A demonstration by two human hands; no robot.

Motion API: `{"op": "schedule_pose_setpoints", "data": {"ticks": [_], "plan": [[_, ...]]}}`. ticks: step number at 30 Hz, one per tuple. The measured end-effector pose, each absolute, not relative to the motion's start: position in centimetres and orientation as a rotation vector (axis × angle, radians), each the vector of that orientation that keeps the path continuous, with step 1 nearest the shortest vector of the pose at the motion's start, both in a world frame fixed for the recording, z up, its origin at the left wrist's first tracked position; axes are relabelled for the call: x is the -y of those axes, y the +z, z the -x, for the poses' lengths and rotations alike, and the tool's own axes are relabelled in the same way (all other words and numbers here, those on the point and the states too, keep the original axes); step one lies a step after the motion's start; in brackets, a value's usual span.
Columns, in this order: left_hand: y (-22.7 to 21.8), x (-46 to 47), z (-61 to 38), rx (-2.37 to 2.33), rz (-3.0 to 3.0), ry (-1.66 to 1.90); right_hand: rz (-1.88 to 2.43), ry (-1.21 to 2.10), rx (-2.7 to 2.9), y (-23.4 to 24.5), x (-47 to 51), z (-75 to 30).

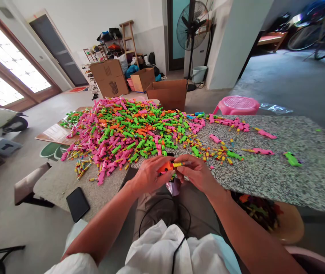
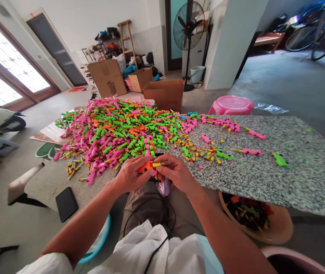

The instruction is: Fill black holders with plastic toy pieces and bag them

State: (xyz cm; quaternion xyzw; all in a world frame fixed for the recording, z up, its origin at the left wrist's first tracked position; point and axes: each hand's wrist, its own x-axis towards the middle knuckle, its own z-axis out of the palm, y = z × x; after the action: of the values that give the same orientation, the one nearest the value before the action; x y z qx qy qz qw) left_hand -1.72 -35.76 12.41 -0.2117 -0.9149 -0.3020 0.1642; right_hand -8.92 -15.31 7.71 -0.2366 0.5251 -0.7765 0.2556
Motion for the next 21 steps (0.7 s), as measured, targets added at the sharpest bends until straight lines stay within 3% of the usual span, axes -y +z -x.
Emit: {"op": "schedule_pose_setpoints", "data": {"ticks": [15,18,21], "plan": [[13.6,34.8,-0.2,2.634,0.603,-0.705,0.818,-1.955,-1.418,8.8,12.8,8.5],[13.5,34.8,-0.5,2.697,0.496,-0.596,0.921,-1.815,-1.632,8.7,12.6,8.3],[13.1,34.9,-0.4,2.841,0.489,-0.357,1.192,-1.474,-2.154,8.2,12.8,7.7]]}}
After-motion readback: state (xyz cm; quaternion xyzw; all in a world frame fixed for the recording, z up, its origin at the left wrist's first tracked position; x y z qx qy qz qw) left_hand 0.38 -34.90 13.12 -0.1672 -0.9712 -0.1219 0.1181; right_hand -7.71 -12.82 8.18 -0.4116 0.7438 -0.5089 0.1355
